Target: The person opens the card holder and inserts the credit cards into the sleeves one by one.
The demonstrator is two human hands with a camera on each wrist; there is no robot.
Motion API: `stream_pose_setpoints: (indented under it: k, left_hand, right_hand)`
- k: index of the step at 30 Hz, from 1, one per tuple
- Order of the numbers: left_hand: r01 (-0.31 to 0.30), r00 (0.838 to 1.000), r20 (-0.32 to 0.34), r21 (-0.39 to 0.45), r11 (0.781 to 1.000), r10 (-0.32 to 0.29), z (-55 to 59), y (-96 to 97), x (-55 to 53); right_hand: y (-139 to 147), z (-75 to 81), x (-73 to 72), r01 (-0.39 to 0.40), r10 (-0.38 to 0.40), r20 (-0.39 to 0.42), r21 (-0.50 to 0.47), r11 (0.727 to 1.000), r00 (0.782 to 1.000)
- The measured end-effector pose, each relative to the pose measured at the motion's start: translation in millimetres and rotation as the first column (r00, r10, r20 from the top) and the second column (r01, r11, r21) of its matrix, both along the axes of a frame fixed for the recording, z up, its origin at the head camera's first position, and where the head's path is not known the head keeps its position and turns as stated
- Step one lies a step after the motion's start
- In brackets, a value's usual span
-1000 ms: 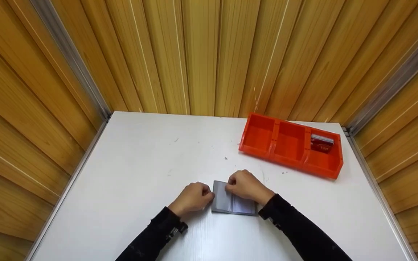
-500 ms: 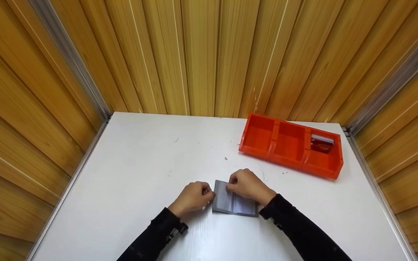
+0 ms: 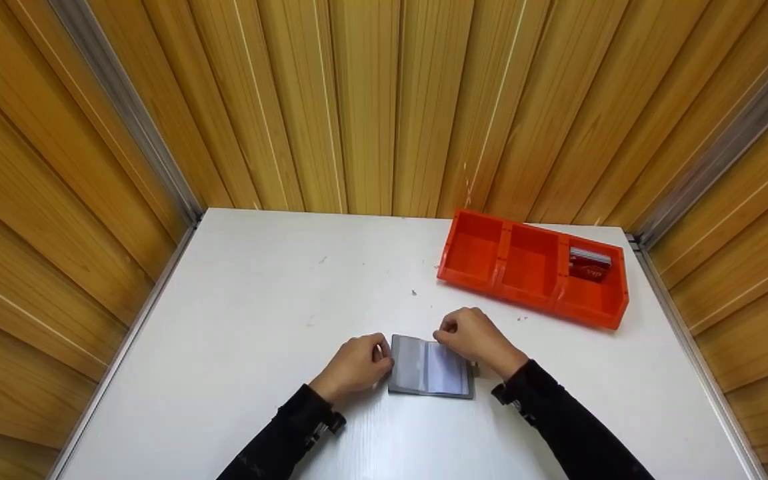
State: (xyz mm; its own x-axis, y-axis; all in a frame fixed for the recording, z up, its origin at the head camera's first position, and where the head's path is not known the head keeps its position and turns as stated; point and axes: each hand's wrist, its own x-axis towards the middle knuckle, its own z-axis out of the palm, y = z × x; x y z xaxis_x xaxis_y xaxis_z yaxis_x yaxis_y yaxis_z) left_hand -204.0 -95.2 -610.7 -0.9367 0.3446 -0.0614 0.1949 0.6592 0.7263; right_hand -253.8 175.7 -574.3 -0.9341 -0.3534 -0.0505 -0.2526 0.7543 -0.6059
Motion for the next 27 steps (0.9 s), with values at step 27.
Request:
stream_pose_setpoints:
  k: [27]
  left_hand:
    - [-0.024, 1.000, -0.016, -0.042, 0.999, 0.024, -2.6, 5.2, 0.0]
  right_hand:
    - [47, 20.6, -3.6, 0.079, -0.079, 0.007, -0.014, 0.997, 0.997]
